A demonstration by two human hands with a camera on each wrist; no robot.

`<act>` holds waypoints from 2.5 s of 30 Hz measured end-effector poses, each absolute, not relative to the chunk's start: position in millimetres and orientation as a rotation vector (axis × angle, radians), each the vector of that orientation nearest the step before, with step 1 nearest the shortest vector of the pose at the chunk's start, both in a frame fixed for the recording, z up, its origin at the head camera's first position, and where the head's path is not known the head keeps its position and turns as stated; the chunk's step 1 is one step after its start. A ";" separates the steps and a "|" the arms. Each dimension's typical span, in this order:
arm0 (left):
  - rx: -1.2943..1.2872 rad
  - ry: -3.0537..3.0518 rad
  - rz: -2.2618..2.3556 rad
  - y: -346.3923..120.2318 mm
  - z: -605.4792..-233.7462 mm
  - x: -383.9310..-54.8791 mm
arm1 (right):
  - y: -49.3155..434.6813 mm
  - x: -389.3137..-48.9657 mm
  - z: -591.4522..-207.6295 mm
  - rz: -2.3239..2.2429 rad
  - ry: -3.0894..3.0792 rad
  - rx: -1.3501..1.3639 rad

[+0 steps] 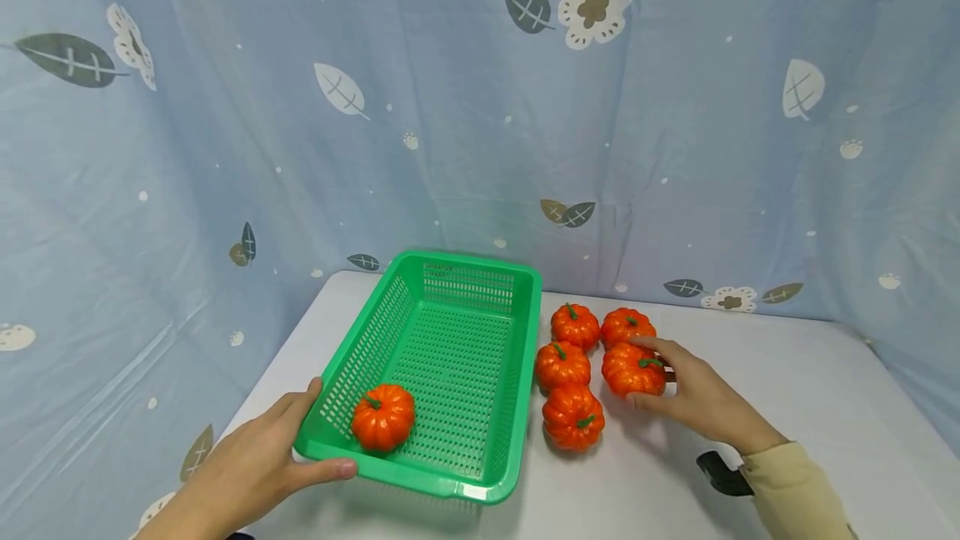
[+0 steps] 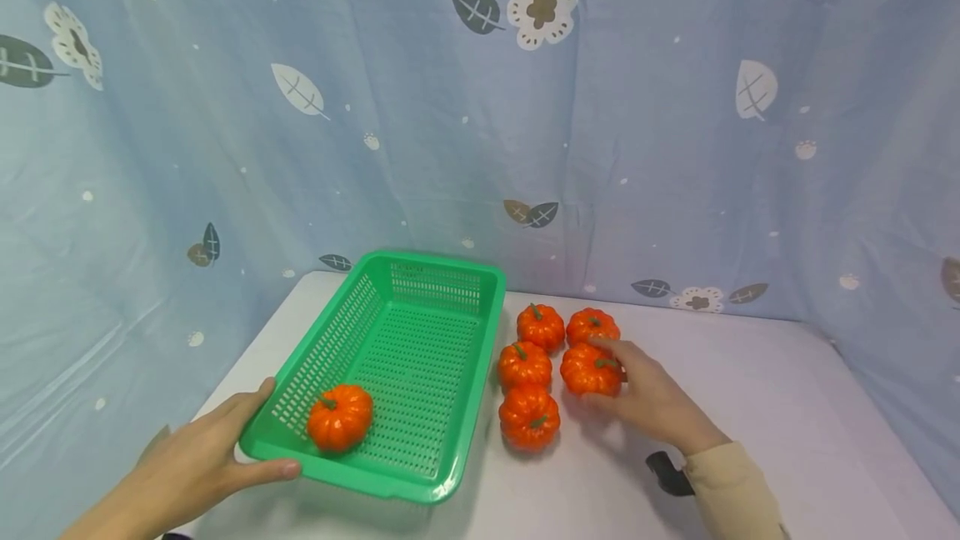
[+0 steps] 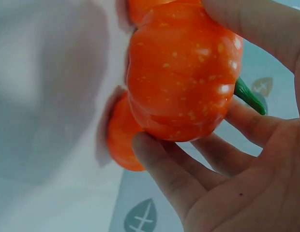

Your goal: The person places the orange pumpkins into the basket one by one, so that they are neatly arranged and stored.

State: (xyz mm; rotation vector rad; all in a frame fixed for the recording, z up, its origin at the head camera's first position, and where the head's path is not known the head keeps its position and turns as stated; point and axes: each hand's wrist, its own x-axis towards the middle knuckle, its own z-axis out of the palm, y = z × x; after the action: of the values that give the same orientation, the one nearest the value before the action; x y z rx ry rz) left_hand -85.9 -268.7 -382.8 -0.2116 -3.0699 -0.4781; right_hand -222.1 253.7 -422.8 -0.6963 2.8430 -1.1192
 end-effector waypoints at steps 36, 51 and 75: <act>-0.240 -3.062 -0.474 -268.0 -381.1 -90.1 | 165.4 -225.3 -378.8 -1.238 2.764 -0.961; -0.227 -3.059 -0.481 -268.5 -382.7 -89.2 | 130.7 -224.5 -373.0 -1.258 2.671 -1.064; -0.211 -3.076 -0.497 -268.4 -381.7 -87.4 | 83.3 -225.9 -370.5 -1.136 2.550 -1.173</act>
State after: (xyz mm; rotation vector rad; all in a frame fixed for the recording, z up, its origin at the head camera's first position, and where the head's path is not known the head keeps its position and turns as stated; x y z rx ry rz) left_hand -87.4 -268.4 -381.7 -0.2108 -3.0765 -0.4969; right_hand -225.9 83.3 -370.5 -1.1728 2.5500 -1.1360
